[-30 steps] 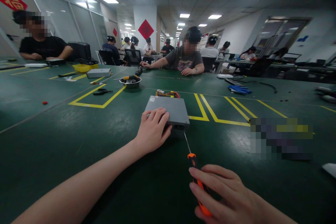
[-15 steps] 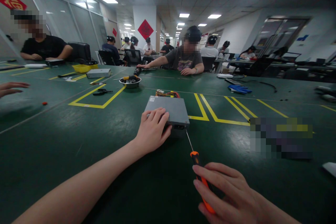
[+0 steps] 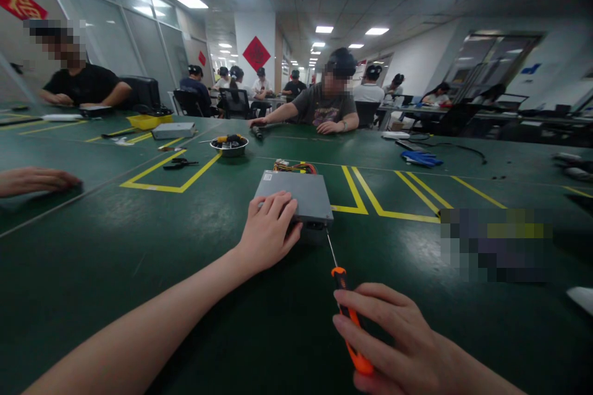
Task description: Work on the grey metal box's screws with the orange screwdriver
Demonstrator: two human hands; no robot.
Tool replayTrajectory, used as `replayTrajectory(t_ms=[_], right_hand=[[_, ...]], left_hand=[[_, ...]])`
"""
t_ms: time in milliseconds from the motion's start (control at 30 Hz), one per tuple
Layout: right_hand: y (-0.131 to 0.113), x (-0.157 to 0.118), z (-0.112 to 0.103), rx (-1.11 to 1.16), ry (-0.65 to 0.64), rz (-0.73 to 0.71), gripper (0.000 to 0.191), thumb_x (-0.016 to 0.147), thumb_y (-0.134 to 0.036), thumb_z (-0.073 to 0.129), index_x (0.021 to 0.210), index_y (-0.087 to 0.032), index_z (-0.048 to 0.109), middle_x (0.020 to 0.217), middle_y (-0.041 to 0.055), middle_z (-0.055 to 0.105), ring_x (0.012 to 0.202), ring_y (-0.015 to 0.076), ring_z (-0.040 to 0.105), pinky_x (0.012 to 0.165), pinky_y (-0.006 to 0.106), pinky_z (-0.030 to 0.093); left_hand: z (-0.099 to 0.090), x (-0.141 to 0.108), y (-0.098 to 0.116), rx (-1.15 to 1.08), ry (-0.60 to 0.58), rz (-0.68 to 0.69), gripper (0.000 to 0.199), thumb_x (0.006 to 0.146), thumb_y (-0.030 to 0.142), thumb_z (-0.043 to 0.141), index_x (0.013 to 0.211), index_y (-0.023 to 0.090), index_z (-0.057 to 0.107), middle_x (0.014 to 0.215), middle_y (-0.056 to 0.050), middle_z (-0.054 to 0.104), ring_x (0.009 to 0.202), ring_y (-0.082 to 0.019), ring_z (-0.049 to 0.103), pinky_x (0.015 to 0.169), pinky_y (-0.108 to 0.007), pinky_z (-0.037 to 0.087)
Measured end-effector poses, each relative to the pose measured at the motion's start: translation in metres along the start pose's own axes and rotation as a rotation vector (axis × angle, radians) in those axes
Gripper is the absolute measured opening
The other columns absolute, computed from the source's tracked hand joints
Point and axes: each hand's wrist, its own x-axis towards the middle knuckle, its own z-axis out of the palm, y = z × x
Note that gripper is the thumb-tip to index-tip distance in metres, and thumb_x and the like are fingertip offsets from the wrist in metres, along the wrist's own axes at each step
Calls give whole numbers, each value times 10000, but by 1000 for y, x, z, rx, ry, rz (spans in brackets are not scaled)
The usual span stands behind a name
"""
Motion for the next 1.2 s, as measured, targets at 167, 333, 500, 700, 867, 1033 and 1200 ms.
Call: replayTrajectory(t_ms=[167,333,500,700,867,1033,1200], right_hand=[[-3,-3,4,37,33,68,325,897,-399,449,1044,-112,486,1025,151,667,886,148,651,810,291,504],[0,-5,7,27,-45,39,413,901,-485,390,1086,-130,493,1024,148,664,940,183,641,808,318,510],[0,6,0,-15,-45,-9,320,934,-366,349,1029,-142,557,950,131,682,784,161,662,738,292,515],[-3,-1,7,-15,53,46,314,896,-412,456,932,-111,539,914,133,689,779,146,657,791,276,491],[0,-2,5,6,-73,-11,375,907,-434,390,1080,-137,541,993,136,669,938,187,635,811,312,493],[-1,3,3,-4,-27,5,302,914,-369,407,1002,-124,558,930,131,681,758,155,655,763,294,502],[-1,-6,11,42,9,56,358,872,-435,490,1029,-113,508,966,134,676,861,158,645,827,291,484]], left_hand=[[0,0,0,-4,-18,-4,337,875,335,422,1164,176,493,1243,-118,528,1190,-254,442,958,-428,292],[-1,0,-1,-13,-7,2,339,868,327,432,1164,176,502,1238,-115,534,1186,-258,452,949,-424,310],[-2,0,0,-27,0,8,336,869,319,435,1163,175,509,1230,-126,540,1179,-264,459,943,-435,317],[0,1,0,-18,1,2,336,865,326,442,1158,175,509,1233,-119,539,1182,-264,457,949,-431,317],[1,0,-1,-10,-6,6,332,878,330,419,1160,175,501,1247,-114,533,1202,-257,443,955,-423,303],[1,0,-1,-12,11,8,332,867,326,438,1153,174,510,1235,-115,541,1187,-259,458,952,-421,308],[1,0,-1,-18,5,6,334,873,327,432,1160,174,509,1238,-121,539,1186,-262,456,949,-421,306]])
